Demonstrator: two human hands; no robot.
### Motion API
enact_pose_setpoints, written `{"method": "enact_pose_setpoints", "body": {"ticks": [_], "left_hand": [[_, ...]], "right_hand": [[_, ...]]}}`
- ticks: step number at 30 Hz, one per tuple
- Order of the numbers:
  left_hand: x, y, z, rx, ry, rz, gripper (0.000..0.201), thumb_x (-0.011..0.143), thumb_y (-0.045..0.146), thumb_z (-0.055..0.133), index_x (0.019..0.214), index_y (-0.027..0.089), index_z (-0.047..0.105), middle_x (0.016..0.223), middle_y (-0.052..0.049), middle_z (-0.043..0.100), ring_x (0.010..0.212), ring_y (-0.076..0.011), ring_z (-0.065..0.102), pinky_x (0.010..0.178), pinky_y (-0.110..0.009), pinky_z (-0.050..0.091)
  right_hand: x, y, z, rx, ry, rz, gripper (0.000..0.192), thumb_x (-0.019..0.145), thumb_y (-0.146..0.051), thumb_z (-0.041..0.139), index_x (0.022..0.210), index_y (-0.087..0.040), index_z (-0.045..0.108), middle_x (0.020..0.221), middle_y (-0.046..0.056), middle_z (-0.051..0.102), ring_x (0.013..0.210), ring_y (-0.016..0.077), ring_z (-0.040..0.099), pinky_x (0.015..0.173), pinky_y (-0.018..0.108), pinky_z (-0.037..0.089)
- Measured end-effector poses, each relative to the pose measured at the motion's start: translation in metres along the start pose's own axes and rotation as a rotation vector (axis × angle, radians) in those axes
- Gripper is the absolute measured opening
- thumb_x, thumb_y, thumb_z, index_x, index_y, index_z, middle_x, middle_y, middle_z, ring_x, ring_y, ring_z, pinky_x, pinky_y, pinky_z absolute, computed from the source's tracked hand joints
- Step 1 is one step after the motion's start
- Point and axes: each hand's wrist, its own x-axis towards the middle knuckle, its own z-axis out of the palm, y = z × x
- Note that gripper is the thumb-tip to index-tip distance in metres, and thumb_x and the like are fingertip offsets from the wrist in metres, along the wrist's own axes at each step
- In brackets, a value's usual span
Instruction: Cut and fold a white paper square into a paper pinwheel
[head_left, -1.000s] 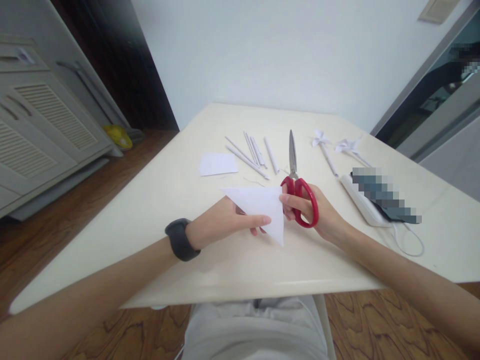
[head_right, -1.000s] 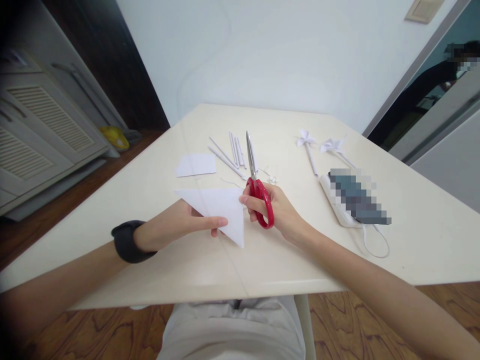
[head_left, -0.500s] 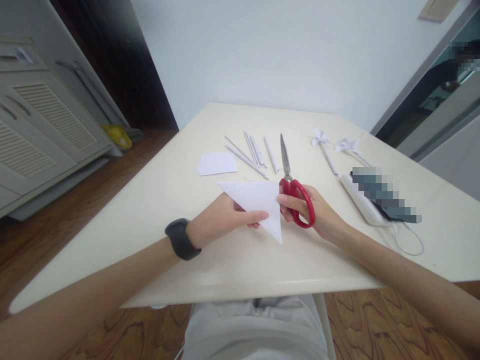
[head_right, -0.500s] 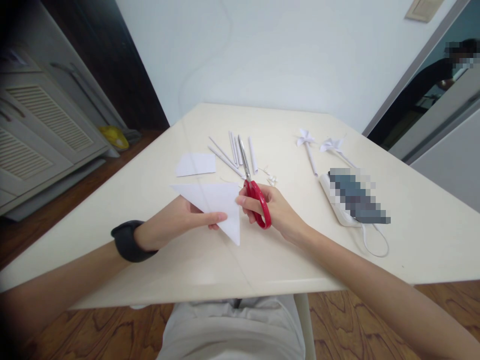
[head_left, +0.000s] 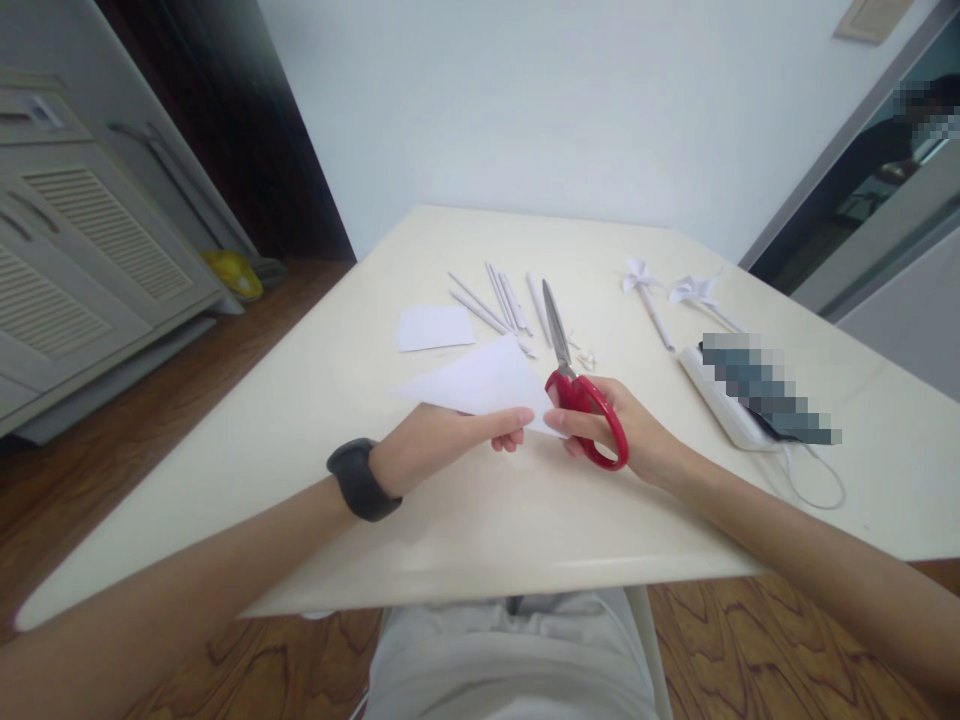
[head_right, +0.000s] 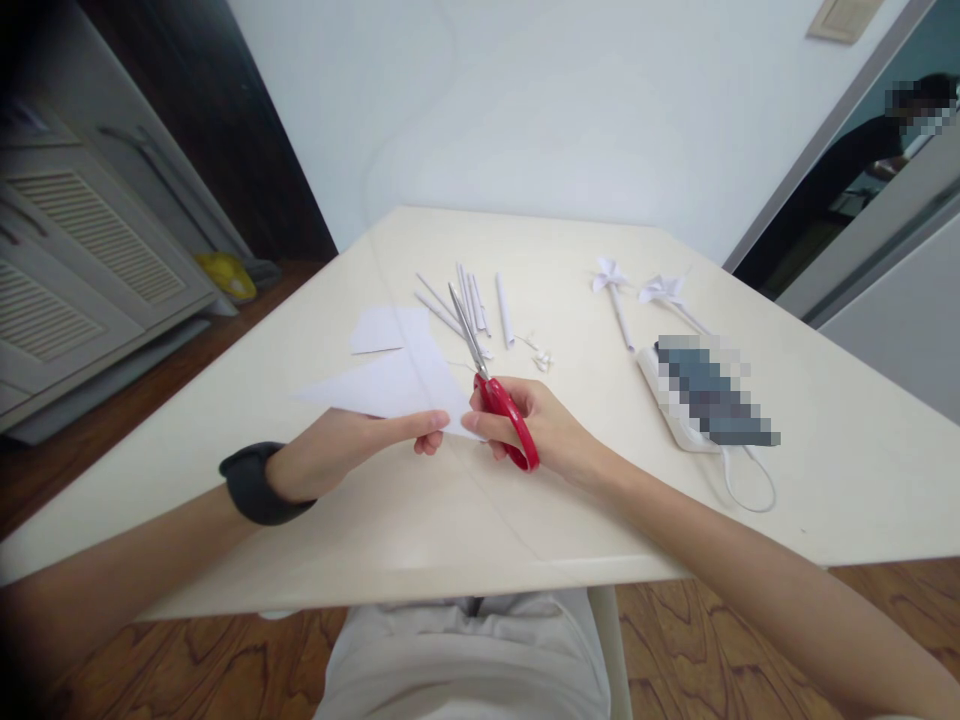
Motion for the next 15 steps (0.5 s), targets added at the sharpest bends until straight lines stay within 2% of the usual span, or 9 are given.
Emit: {"method": "enact_pose_setpoints", "body": {"ticks": [4, 15], "left_hand": [[-0.0023, 0.0026, 0.0010, 0.075, -0.013, -0.121, 0.035, 0.075, 0.049, 0.057, 0.054, 0.021, 0.061, 0.066, -0.001, 0.066, 0.071, -0.0194, 0.062, 0.076, -0.030, 0.048], [-0.0013, 0.0018, 0.0016, 0.068, 0.070, -0.065, 0.032, 0.072, 0.049, 0.060, 0.052, 0.023, 0.062, 0.061, 0.001, 0.065, 0.061, -0.0168, 0.059, 0.067, -0.026, 0.048]], "right_hand": [[0.0005, -0.0027, 0.0005, 0.001, -0.019, -0.008, 0.019, 0.077, -0.031, 0.062, 0.072, -0.018, 0.049, 0.051, -0.005, 0.048, 0.046, 0.0087, 0.045, 0.044, 0.020, 0.032], [-0.0004, 0.0024, 0.0010, -0.020, -0.024, 0.005, 0.022, 0.076, -0.029, 0.063, 0.066, -0.018, 0.047, 0.051, -0.006, 0.048, 0.046, 0.0080, 0.044, 0.043, 0.020, 0.031]]}}
